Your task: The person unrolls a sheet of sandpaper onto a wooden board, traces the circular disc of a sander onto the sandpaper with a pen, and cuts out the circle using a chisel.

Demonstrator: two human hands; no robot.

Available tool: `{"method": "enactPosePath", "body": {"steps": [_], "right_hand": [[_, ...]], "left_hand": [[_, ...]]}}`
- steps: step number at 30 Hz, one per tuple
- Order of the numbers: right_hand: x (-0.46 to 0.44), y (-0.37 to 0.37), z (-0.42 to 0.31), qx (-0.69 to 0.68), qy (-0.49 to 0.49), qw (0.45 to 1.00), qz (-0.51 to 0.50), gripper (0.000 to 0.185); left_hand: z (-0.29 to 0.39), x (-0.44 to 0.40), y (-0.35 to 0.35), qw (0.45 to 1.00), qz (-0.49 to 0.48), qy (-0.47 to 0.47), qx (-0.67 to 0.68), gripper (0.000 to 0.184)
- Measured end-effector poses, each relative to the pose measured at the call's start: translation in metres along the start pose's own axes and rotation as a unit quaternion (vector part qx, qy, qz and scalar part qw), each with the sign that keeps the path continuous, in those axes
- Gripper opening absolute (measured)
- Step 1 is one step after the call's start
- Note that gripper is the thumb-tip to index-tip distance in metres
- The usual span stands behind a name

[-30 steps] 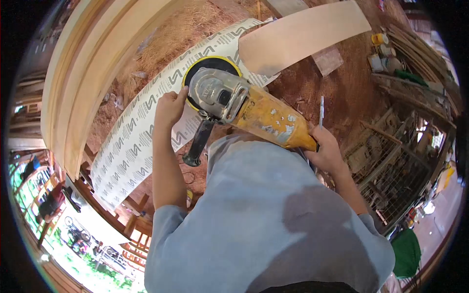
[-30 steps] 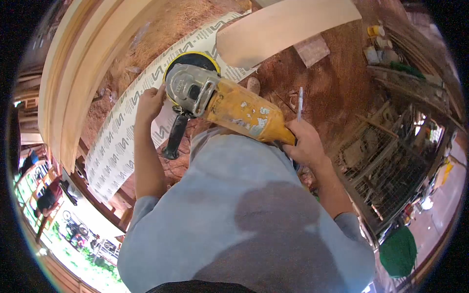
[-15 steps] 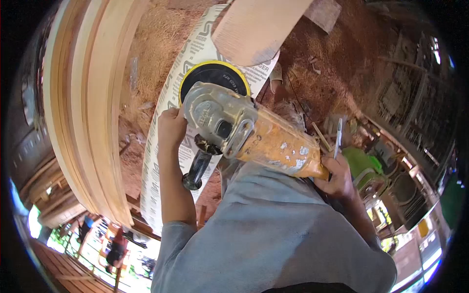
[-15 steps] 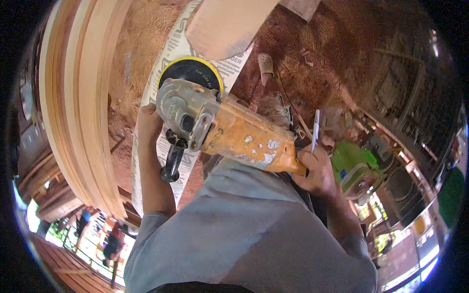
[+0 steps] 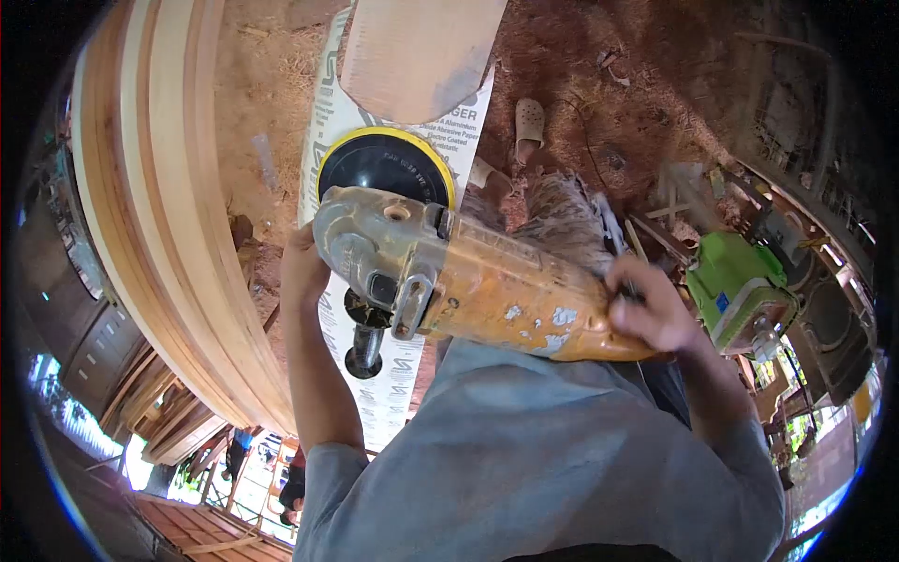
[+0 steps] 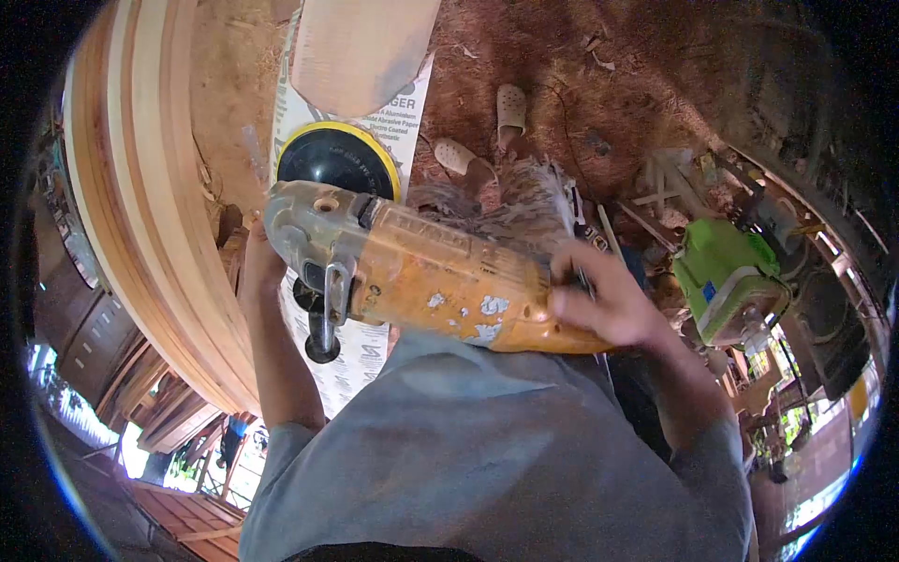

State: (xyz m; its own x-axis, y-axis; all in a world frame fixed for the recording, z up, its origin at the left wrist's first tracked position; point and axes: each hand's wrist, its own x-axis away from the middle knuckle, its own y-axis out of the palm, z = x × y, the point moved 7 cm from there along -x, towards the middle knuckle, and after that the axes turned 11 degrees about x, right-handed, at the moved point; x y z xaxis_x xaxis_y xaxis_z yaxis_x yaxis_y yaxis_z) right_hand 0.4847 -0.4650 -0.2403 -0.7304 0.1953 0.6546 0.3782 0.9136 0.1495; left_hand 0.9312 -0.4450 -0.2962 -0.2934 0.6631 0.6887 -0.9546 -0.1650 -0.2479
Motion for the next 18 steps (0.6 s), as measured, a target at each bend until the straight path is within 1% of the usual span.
{"method": "enactPosePath", "body": {"steps": [1,2,3,5,6,8,9,10,12,13,14,16,18], "right_hand": [[-0.017,-0.004,-0.003,-0.084,-0.008,0.992,0.096,0.048],[-0.030,-0.011,-0.003,-0.167,-0.016,0.967,0.191,0.046],[-0.045,-0.010,-0.002,-0.166,-0.020,0.966,0.195,0.046],[-0.076,-0.004,-0.011,-0.157,-0.081,0.975,0.131,0.057],[-0.088,-0.002,-0.016,-0.158,-0.083,0.975,0.132,0.057],[-0.111,0.005,-0.015,-0.280,-0.007,0.952,0.120,0.052],[-0.119,0.003,-0.023,-0.253,-0.027,0.961,0.112,0.052],[-0.122,0.006,-0.023,-0.256,-0.028,0.959,0.116,0.052],[-0.133,0.031,-0.014,-0.353,0.027,0.935,0.020,0.063],[-0.137,0.037,-0.011,-0.358,0.027,0.933,0.022,0.063],[-0.140,0.043,-0.009,-0.358,0.022,0.933,0.013,0.064],[-0.142,0.050,-0.014,-0.366,0.020,0.930,0.005,0.065],[-0.143,0.045,-0.029,-0.355,-0.005,0.935,0.016,0.065]], "left_hand": [[-0.003,0.000,0.001,0.999,-0.009,-0.011,0.031,0.026],[-0.004,-0.001,0.002,0.998,-0.020,-0.020,0.062,0.026],[-0.002,-0.001,0.004,0.998,-0.021,-0.014,0.061,0.026],[0.001,0.001,0.001,1.000,0.018,0.006,-0.005,0.026],[0.000,0.002,-0.001,1.000,0.018,0.008,-0.007,0.026],[0.000,-0.001,-0.002,0.999,0.010,0.020,-0.033,0.026],[0.013,0.004,0.001,0.997,0.024,0.016,-0.074,0.027],[0.007,0.001,-0.003,0.997,0.021,0.018,-0.077,0.027],[-0.006,-0.004,-0.014,0.996,0.051,0.013,-0.077,0.028],[0.002,-0.003,-0.011,0.994,0.042,0.079,-0.057,0.025],[0.003,-0.003,-0.008,0.994,0.037,0.078,-0.060,0.025],[0.010,-0.001,-0.014,0.989,0.100,0.090,-0.056,0.023],[0.016,-0.004,-0.014,0.991,0.081,0.084,-0.060,0.023]]}}
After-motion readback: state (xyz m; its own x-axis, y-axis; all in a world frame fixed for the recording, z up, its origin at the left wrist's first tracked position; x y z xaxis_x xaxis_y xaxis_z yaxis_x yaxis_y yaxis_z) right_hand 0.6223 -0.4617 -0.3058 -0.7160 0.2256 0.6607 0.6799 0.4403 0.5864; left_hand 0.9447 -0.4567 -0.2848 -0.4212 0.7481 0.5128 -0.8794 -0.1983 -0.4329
